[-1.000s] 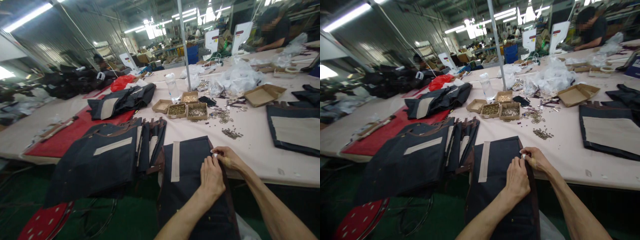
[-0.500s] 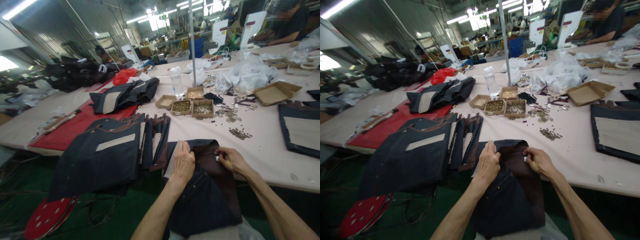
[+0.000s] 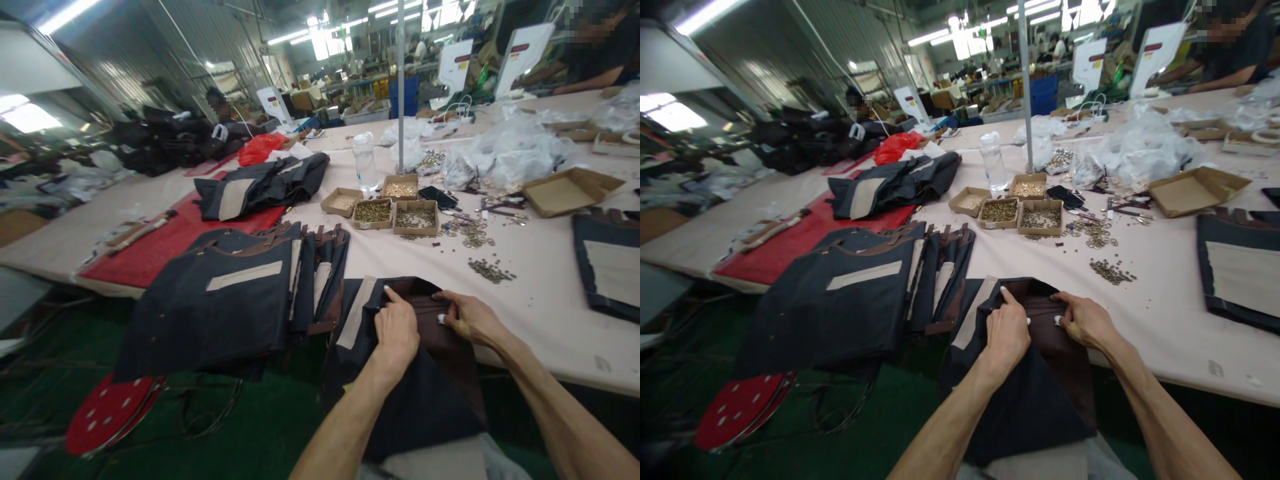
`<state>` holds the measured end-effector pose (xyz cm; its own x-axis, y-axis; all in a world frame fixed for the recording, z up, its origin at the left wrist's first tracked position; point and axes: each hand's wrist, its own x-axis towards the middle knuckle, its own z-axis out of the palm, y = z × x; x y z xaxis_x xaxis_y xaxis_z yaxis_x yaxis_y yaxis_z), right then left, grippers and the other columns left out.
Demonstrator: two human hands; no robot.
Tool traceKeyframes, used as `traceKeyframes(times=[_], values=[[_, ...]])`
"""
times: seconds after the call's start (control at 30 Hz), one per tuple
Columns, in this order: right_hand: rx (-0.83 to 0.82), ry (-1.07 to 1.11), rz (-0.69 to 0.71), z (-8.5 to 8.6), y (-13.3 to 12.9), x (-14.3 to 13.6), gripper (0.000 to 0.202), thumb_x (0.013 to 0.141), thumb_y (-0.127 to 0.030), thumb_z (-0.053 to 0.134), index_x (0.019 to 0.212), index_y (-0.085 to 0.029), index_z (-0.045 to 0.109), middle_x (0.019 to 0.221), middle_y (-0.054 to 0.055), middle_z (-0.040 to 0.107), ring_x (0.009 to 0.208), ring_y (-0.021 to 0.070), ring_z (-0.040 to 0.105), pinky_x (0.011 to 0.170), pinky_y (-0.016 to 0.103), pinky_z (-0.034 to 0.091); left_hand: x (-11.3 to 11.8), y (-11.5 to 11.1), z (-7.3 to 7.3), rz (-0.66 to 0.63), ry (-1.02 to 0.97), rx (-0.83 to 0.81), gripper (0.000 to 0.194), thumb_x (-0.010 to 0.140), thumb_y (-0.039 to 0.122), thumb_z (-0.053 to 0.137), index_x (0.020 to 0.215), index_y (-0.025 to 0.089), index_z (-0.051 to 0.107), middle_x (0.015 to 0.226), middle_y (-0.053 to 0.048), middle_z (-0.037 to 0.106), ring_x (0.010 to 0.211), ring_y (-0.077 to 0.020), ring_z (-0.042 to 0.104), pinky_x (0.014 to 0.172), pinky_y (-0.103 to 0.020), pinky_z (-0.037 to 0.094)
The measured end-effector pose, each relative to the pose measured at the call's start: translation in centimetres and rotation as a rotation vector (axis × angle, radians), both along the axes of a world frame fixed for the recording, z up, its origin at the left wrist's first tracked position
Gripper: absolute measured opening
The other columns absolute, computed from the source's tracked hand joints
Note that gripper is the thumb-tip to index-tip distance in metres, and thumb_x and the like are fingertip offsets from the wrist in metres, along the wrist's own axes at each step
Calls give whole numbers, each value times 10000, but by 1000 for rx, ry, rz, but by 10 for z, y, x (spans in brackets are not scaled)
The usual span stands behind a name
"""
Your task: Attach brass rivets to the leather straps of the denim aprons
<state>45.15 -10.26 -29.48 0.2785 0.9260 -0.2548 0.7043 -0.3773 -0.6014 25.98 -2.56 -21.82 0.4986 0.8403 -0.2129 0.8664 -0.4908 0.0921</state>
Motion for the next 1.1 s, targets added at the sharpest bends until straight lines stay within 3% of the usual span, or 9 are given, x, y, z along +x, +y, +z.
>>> traceKeyframes(times=[0.07, 0.23, 0.33, 0.5, 0.67, 0.87, 1.1], values=[[-6, -24, 0, 0, 2, 0, 546, 797, -283, 680, 1339, -322, 633, 781, -17, 717, 766, 195, 652, 643, 277, 360, 0, 0, -10, -20, -120, 56, 621, 792, 79, 663, 1381, 17, 476, 1100, -207, 634, 924, -282, 685, 791, -342, 548], [20, -208, 34, 1, 15, -2, 361, 825, -289, 664, 1179, -311, 732, 898, 48, 711, 818, 221, 639, 685, 301, 368, -8, 14, -39, -292, -491, 11, 269, 840, 11, 518, 1049, 144, 621, 1111, -116, 585, 992, -217, 618, 897, -319, 535], [121, -289, 140, 1, 26, -3, 204, 800, -226, 648, 972, -255, 755, 953, 70, 668, 847, 220, 616, 695, 301, 368, -10, 16, -51, -379, -628, -10, 350, 821, -3, 504, 1103, 159, 632, 1154, -101, 554, 1069, -217, 566, 936, -321, 530], [255, -84, 230, -9, 35, 4, 217, 723, -112, 593, 892, -214, 684, 918, 41, 603, 843, 195, 574, 747, 287, 407, -6, 8, -59, -309, -656, 41, 418, 804, 4, 527, 1176, 163, 630, 1179, -110, 511, 1080, -236, 509, 930, -356, 521], [298, 61, 209, -19, 33, 12, 90, 769, -206, 613, 831, -214, 677, 878, 35, 579, 821, 206, 545, 743, 314, 422, 1, 10, -58, -241, -592, 52, 268, 839, 17, 509, 1008, 163, 657, 1073, -105, 553, 1049, -245, 488, 913, -361, 486], [346, 210, 215, -28, 36, 23, 103, 807, -310, 628, 831, -210, 629, 905, 38, 619, 839, 211, 557, 771, 334, 442, 1, 22, -55, -246, -504, 27, 203, 922, 115, 497, 1002, 194, 666, 978, -87, 595, 996, -254, 491, 893, -378, 463], [245, 103, 127, -28, 42, 18, 90, 784, -293, 608, 820, -212, 593, 832, 29, 629, 774, 202, 566, 711, 315, 421, 7, 21, -55, -161, -427, 3, 134, 891, 166, 554, 927, 177, 682, 1013, -104, 635, 1052, -267, 523, 954, -389, 468]])
